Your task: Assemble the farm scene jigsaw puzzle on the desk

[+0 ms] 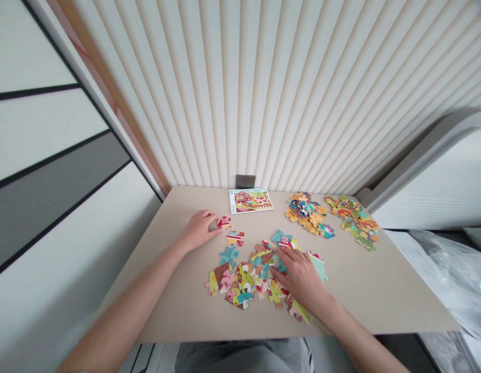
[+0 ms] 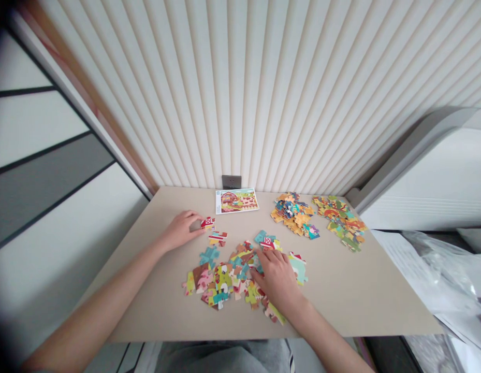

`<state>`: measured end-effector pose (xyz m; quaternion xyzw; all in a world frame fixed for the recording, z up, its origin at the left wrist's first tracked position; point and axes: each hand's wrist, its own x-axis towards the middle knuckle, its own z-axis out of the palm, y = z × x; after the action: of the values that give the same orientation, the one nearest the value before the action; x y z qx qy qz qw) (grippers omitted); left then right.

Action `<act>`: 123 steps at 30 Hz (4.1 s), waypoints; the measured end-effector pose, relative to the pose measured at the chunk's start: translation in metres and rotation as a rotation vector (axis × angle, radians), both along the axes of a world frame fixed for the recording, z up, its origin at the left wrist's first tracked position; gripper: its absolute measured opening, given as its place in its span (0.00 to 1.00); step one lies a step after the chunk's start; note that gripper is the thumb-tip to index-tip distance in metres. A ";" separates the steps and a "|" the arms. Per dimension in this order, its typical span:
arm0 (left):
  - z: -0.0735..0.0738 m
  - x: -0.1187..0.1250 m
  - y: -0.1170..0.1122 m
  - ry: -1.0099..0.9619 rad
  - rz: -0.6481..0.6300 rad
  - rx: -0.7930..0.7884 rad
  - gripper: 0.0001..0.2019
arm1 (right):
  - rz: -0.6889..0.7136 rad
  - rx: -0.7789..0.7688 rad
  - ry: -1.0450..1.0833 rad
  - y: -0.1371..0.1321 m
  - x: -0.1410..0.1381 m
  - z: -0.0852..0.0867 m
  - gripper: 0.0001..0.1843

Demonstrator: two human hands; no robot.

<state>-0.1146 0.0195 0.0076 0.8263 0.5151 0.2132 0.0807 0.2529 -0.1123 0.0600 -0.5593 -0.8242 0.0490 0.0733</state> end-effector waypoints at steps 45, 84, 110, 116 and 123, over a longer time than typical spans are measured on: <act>0.000 0.006 -0.019 -0.009 0.022 0.066 0.18 | 0.245 -0.065 0.206 0.012 -0.041 0.000 0.33; 0.033 0.098 -0.174 -0.036 -0.104 -0.106 0.30 | 0.247 -0.018 0.243 -0.026 -0.031 -0.005 0.20; 0.020 0.047 -0.191 0.032 0.044 0.004 0.32 | 0.057 0.107 0.262 -0.025 0.009 0.001 0.24; 0.020 0.072 -0.195 0.053 -0.056 -0.008 0.31 | -0.073 0.167 0.200 -0.019 0.052 -0.010 0.21; 0.016 0.077 -0.192 0.042 -0.025 0.005 0.25 | -0.108 0.172 0.198 -0.047 0.053 -0.020 0.20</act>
<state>-0.0375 -0.1728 0.0237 0.8371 0.5058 0.1959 0.0703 0.3059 -0.1593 0.0400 -0.5871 -0.7828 0.0292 0.2043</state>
